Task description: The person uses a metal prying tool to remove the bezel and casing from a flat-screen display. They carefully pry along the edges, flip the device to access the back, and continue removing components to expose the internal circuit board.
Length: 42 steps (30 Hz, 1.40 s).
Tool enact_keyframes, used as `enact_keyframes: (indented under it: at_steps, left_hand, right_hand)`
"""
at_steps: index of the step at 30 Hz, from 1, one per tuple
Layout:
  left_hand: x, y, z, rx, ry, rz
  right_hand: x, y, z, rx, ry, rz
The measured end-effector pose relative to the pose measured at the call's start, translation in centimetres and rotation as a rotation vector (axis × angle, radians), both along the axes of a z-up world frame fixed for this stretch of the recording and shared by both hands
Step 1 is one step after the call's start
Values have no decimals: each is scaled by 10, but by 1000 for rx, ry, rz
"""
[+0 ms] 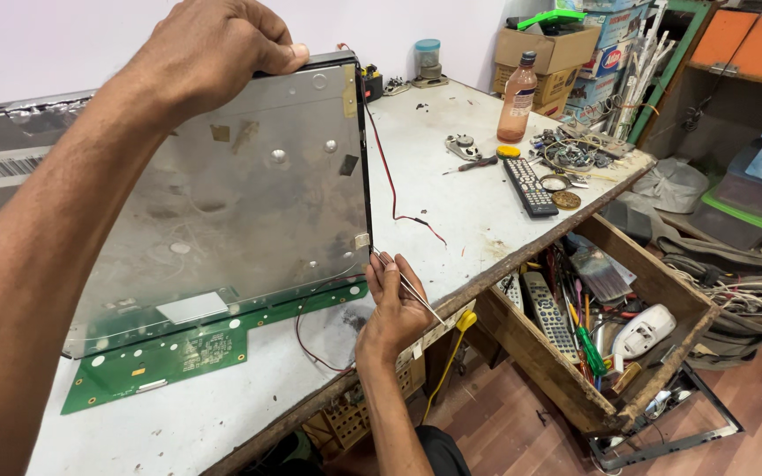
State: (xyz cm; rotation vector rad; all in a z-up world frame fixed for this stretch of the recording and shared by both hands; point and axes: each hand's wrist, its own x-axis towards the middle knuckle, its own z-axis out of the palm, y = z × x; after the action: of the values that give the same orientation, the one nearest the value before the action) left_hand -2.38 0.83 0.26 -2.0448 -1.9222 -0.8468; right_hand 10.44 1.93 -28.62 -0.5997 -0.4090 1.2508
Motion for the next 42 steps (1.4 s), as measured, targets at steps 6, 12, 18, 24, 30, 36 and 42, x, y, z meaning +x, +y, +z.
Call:
enact_keyframes:
  at_steps: [6,12,18,24,30,36,42]
  left_hand:
    - [1,0,1,-13,-21,8]
    - [4,-3,2,-38,-36,15]
    - [8,-4,2,-32,-48,23]
    - [7,-4,2,-27,-41,6]
    - [6,-5,3,-60,-67,-28]
    - [7,-7,4,-78,-88,31]
    - [7,-4,5,-85,-105,31]
  right_hand:
    - [1,1,2,-25,36,0]
    - [-1,4,2,-25,-2,2]
    - [-2,3,2,-55,-150,-11]
    - [-10,-2,5,-67,-252,-29]
    - [14,18,4,-70,-234,119]
    - [33,37,7,-39,-288,246]
    - [46,51,9,0,-330,355]
